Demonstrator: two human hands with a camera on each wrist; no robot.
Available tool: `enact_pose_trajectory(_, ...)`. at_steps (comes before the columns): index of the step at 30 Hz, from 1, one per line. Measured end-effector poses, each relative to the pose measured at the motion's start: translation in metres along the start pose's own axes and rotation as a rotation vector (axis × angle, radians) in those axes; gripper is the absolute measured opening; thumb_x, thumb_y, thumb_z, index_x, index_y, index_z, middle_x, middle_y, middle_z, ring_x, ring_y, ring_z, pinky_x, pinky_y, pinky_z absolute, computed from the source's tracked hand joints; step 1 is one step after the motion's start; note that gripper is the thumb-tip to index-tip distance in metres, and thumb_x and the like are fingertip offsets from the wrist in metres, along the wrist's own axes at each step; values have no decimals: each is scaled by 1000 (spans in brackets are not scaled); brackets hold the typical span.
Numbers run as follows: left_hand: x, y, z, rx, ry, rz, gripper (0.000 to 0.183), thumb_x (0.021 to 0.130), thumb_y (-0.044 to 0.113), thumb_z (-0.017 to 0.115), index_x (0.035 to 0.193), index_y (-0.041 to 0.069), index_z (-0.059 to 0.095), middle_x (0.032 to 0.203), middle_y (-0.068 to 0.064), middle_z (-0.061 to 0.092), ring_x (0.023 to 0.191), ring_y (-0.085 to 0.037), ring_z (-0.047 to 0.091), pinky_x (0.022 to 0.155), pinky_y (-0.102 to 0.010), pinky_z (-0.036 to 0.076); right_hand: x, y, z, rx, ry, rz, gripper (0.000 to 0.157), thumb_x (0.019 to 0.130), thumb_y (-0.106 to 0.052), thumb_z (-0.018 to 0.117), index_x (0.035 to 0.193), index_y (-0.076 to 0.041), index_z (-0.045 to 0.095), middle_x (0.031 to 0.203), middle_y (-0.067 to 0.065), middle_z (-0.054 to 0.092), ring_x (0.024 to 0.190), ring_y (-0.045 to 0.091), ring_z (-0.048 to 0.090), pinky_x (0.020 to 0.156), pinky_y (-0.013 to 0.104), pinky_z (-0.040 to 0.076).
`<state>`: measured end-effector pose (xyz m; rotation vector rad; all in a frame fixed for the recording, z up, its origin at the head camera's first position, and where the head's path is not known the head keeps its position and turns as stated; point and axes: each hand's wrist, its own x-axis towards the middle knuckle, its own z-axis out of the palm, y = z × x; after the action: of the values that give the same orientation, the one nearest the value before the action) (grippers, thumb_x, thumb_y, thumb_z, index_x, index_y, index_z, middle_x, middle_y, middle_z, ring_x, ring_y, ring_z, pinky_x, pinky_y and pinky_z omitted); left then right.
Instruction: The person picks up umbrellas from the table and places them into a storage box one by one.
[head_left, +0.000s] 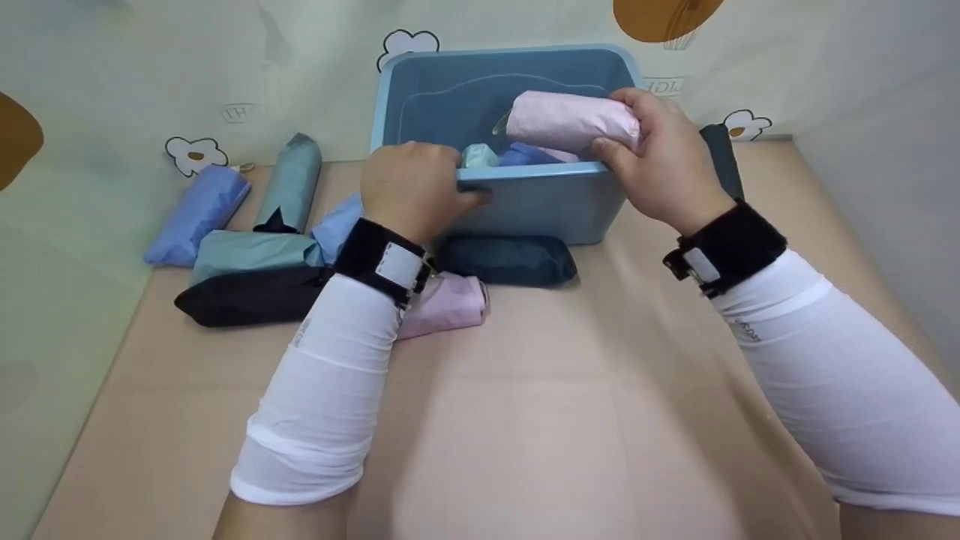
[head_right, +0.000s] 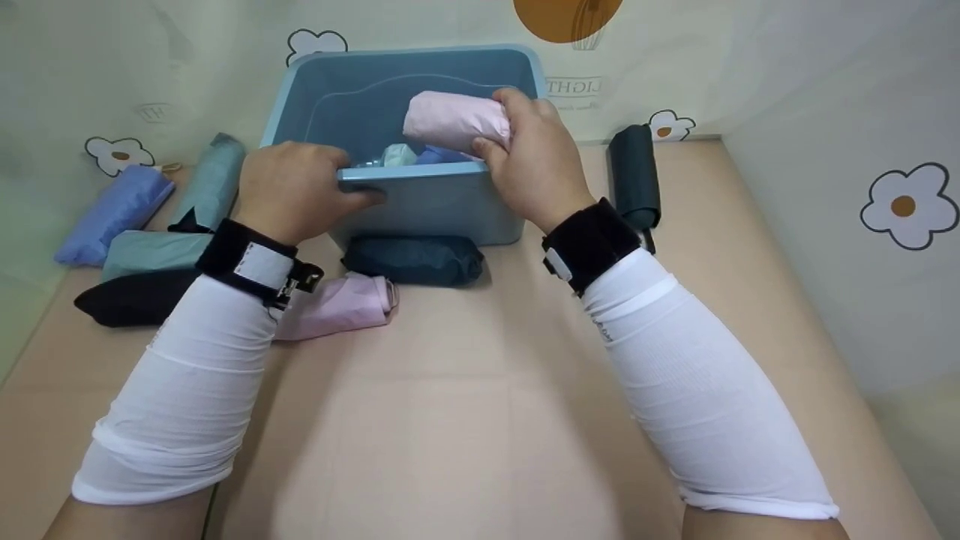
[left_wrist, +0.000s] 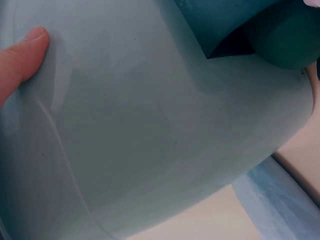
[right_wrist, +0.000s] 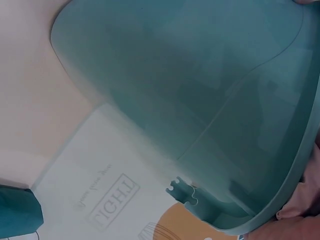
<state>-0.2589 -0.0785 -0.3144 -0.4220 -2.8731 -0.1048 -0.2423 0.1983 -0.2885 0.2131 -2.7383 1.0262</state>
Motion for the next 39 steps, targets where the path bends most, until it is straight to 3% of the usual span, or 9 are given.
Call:
enact_pose_trajectory(9,1,-1,0,-4,-11,-2,56,88,69,72,89,13,72,76,-5,69,74,-29,66,63,-45,50,-1,-3,2,-54,-18,28,54,105,-24,64,154,-10,48,148,19,52,130,31,51,117,50,45)
enact_pose_trajectory(16,0,-1,2,-19,42,20,55,84,69,76,84,14,73,76,-8,73,76,-32,69,64,-48,52,1,-5,1,-92,-28,1,53,104,-23,65,153,-7,49,142,24,55,126,34,54,111,53,44)
enact_pose_trajectory(32,1,0,1,-9,43,20,57,85,70,74,87,14,74,76,-7,73,74,-29,68,62,-47,51,0,-7,2,-133,-67,-20,52,109,-26,57,155,-2,47,134,25,56,118,33,52,98,49,51)
enact_pose_trajectory(39,0,0,1,-16,30,11,56,86,69,74,88,14,75,76,-7,72,74,-29,68,63,-46,51,3,-8,1,-140,-94,6,53,110,-24,51,158,-3,42,141,27,53,123,35,53,107,50,50)
